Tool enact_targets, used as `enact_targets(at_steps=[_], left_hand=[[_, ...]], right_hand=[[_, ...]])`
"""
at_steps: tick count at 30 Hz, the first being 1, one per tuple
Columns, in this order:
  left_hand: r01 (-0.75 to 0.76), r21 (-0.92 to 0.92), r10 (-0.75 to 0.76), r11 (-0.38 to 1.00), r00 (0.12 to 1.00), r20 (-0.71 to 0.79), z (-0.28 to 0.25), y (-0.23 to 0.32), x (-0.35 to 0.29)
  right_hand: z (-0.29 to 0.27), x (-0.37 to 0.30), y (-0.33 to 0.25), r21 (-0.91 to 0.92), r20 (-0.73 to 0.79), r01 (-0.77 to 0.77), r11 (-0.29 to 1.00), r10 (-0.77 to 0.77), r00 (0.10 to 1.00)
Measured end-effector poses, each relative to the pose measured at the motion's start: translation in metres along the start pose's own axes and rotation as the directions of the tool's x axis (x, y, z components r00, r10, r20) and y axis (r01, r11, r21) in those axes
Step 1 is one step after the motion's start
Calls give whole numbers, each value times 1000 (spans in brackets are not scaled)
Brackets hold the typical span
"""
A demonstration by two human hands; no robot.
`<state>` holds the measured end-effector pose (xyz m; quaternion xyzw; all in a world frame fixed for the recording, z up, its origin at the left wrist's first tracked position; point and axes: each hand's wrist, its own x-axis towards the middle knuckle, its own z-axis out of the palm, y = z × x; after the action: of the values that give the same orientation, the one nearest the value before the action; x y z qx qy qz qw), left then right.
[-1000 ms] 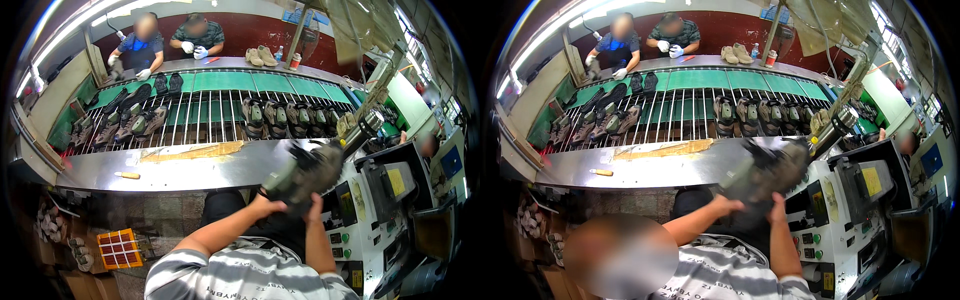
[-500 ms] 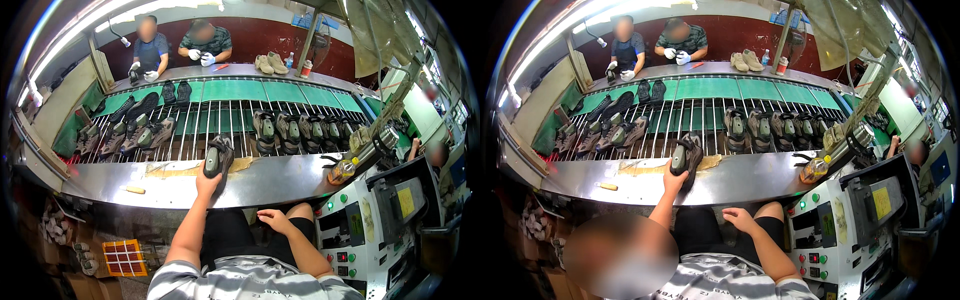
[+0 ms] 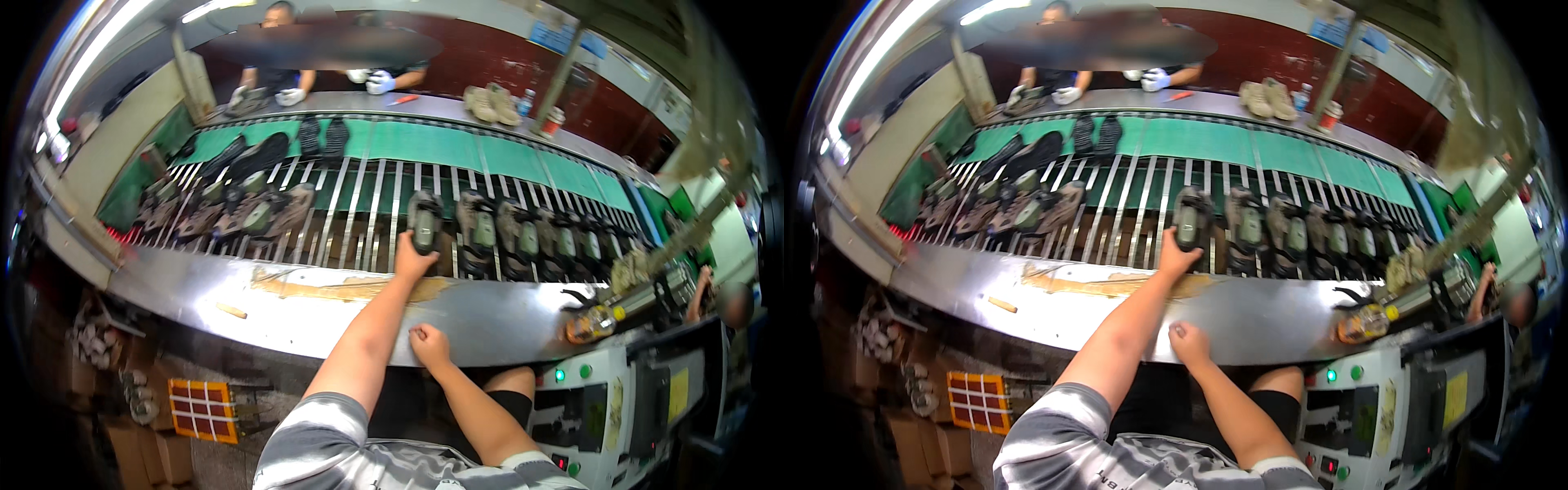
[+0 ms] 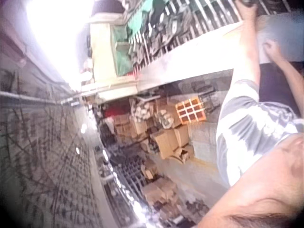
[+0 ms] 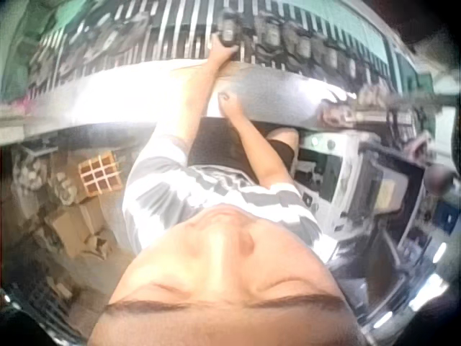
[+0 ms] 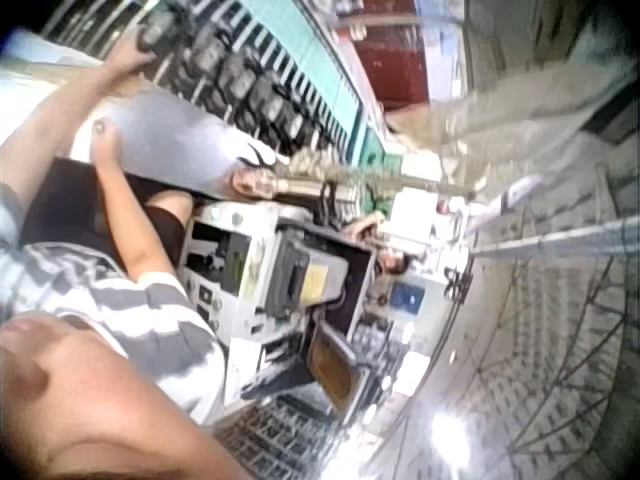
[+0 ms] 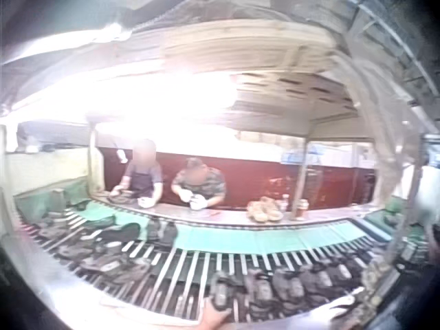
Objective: The person picks up shoes from a conveyor belt, places them into a machine for sole attachment, and then returns the shoes to the conveyor belt.
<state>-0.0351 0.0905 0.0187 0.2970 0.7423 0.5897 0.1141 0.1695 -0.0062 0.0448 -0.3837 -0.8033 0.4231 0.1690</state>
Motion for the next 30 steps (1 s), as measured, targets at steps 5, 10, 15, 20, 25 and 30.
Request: enact_targets(at_steps=[5,10,15,20,25,30], left_hand=[[-111,204,-8,973,862,506,-67,-9,38],[-201,358,97,912,953,287,-190,-28,138],[-169,186,225,968,913,-340,-347,-105,288],[-85,-189,-71,978,721,-690,-471,-139,389],[288,-478,-530,830,678,-510,-496,-154,406],[451,-501,-658,739,642,-393,-500,-198,419]], right_hand=[[76,95,-57,-247,240,372,895,-316,918],[120,136,-61,-408,156,526,747,-510,846],[127,135,-89,-345,187,602,720,-576,796],[132,150,-77,-336,236,613,715,-566,790],[129,154,-80,-383,269,589,711,-524,808],[133,158,-81,-379,272,599,705,-534,801]])
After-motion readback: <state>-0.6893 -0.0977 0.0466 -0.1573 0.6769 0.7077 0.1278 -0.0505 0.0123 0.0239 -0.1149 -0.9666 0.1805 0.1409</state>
